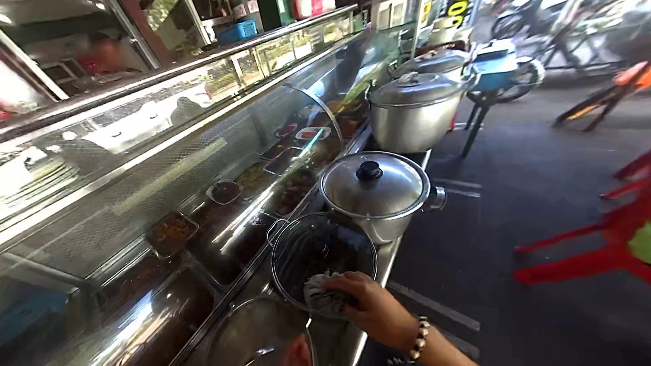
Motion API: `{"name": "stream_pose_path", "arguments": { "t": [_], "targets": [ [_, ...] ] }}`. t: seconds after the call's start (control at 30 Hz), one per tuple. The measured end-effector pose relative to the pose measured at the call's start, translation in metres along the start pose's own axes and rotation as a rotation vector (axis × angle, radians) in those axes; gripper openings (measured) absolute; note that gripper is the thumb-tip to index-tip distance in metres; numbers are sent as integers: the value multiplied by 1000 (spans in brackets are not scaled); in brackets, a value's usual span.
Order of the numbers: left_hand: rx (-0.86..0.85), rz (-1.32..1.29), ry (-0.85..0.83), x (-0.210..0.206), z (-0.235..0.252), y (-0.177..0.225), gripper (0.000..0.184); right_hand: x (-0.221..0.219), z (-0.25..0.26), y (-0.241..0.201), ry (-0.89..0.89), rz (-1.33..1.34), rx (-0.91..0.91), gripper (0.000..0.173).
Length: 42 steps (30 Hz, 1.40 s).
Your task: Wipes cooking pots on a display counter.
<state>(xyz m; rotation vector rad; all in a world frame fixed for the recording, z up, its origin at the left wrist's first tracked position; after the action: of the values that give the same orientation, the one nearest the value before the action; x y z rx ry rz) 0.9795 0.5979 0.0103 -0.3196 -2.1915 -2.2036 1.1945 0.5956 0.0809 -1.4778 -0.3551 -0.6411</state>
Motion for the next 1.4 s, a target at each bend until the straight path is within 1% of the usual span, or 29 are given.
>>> {"name": "stream_pose_path", "arguments": {
  "t": [0.07,0.1,0.13,0.17,0.23,0.3,0.33,0.37,0.43,0.47,0.53,0.63,0.7,0.77,0.8,0.83,0.9,0.93,0.97,1.07,1.1,1.17,1.2,1.23,1.27,1.33,1.37,1.4],
  "targets": [
    [-82,217,115,-19,28,14,44,-7,18,4,-171,-185,-12,50],
    [-79,343,154,-28,42,20,49,-13,24,10,-260,-269,8,50],
    [-74,470,197,-37,55,22,53,-20,25,20,-294,-317,59,50],
    [-70,573,243,-46,65,21,56,-25,23,32,-251,-329,147,46],
    [-51,697,328,-64,77,16,59,-24,15,63,-80,-288,336,41],
    [3,739,376,-76,77,10,57,-4,14,92,10,-211,408,48],
    [27,745,394,-80,78,9,55,10,19,105,32,-204,398,51],
    [48,747,407,-84,80,10,53,25,29,114,22,-210,352,53],
    [96,762,432,-91,79,11,51,52,53,119,-78,-269,210,54],
    [111,782,443,-93,78,12,50,60,65,115,-145,-319,142,55],
    [114,820,459,-95,80,14,50,64,93,98,-246,-443,45,53],
    [149,842,441,-94,81,20,50,53,120,74,-306,-595,-55,52],
    [155,835,454,-95,80,17,50,48,120,64,-344,-657,-101,53],
    [128,789,481,-94,79,12,48,47,105,61,-381,-676,-101,56],
    [114,747,483,-92,79,11,48,45,91,63,-363,-663,-69,58],
    [95,696,479,-89,78,10,47,42,73,69,-288,-639,1,58],
    [63,586,440,-78,73,11,47,28,38,85,-25,-562,242,53],
    [20,565,439,-72,69,12,48,24,25,89,43,-503,334,51],
    [-24,555,445,-65,64,16,49,23,14,88,37,-435,379,49],
    [-162,525,520,-51,55,35,51,25,-2,76,-131,-161,372,43],
    [-195,520,523,-49,55,42,49,27,-4,72,-177,-26,335,40],
    [-250,531,495,-50,59,52,39,32,-5,71,-252,311,181,37],
    [-275,531,459,-52,61,56,35,35,-7,72,-260,490,76,37],
    [-296,510,401,-56,63,59,33,37,-10,74,-226,667,-26,38],
    [-310,465,322,-61,64,64,31,41,-12,76,-170,824,-118,39],
    [-255,281,55,-75,60,78,34,57,-14,83,-95,1041,-260,36],
    [-212,174,-101,-84,56,86,38,66,-15,89,-91,1099,-302,32],
    [-178,81,-241,-96,51,91,43,75,-14,96,-109,1106,-307,29]
  ]
}}
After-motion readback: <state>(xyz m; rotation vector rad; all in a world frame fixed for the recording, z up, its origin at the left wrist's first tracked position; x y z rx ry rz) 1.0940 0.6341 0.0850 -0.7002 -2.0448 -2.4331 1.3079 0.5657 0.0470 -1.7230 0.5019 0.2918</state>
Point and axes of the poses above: each hand's wrist, its own z-axis towards the middle knuckle, its own x-axis out of the back of the hand, y = z × x, the point moved 1 cm from there along z, towards the middle knuckle, and after that the axes turned 6 degrees about y, right-handed, at the moved point
